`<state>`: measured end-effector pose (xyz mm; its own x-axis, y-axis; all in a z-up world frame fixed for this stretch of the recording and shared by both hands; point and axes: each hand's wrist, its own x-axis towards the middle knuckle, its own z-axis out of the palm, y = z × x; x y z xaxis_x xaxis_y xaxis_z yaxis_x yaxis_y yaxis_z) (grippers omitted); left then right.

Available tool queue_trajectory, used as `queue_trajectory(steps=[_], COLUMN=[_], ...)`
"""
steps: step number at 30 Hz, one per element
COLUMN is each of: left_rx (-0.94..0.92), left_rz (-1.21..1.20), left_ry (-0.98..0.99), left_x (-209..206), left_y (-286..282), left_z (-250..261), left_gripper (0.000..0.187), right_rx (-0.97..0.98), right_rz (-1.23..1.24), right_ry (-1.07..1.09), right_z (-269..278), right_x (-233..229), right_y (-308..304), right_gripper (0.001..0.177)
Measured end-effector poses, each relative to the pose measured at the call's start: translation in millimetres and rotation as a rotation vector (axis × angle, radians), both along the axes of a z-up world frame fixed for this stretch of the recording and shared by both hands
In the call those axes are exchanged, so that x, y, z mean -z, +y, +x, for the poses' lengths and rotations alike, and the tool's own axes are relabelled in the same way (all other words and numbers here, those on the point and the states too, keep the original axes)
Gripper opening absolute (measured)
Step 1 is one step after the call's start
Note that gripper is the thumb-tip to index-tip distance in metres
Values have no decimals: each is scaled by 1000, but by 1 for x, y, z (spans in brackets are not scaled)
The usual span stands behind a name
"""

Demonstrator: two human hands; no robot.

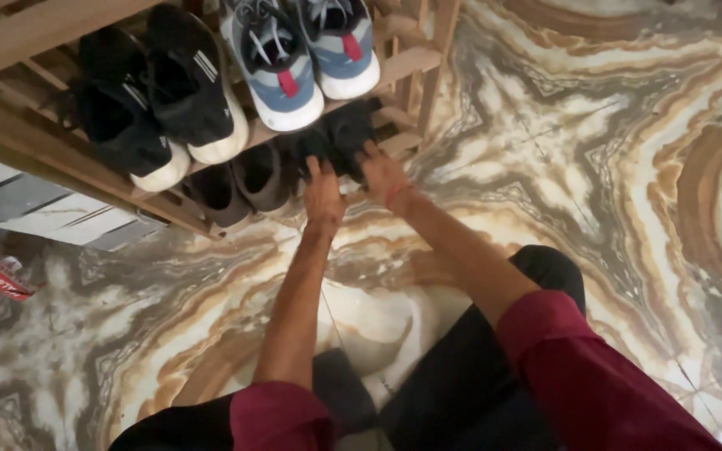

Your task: The person sits on the floor and repeatedly picks up various pairs of shoes, including sneakers and slip-ons, from the floor and places them onto a wooden shoe rack. The person handles the shoes one pair at a time, arranging them on the shelves.

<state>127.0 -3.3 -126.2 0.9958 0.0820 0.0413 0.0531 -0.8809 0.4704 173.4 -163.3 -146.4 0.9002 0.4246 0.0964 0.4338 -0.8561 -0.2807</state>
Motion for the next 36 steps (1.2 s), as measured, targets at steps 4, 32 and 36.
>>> queue_trajectory(steps=[4,32,36], left_rx=[-44,952,1010], left_rz=[120,-416,-460], left_ry=[-95,-95,-56], left_x=[26,-205,-132], left_y=[-7,-307,-393], left_z=[-6,-226,-260], left_gripper=[25,28,30], right_rx=[-18,660,742], right_rz=[148,462,568], right_ry=[-166,-84,-69], right_z=[-26,-388,-427], right_x=[13,-253,-205], right_y=[-9,-310,-359], right_gripper=[46,37,49])
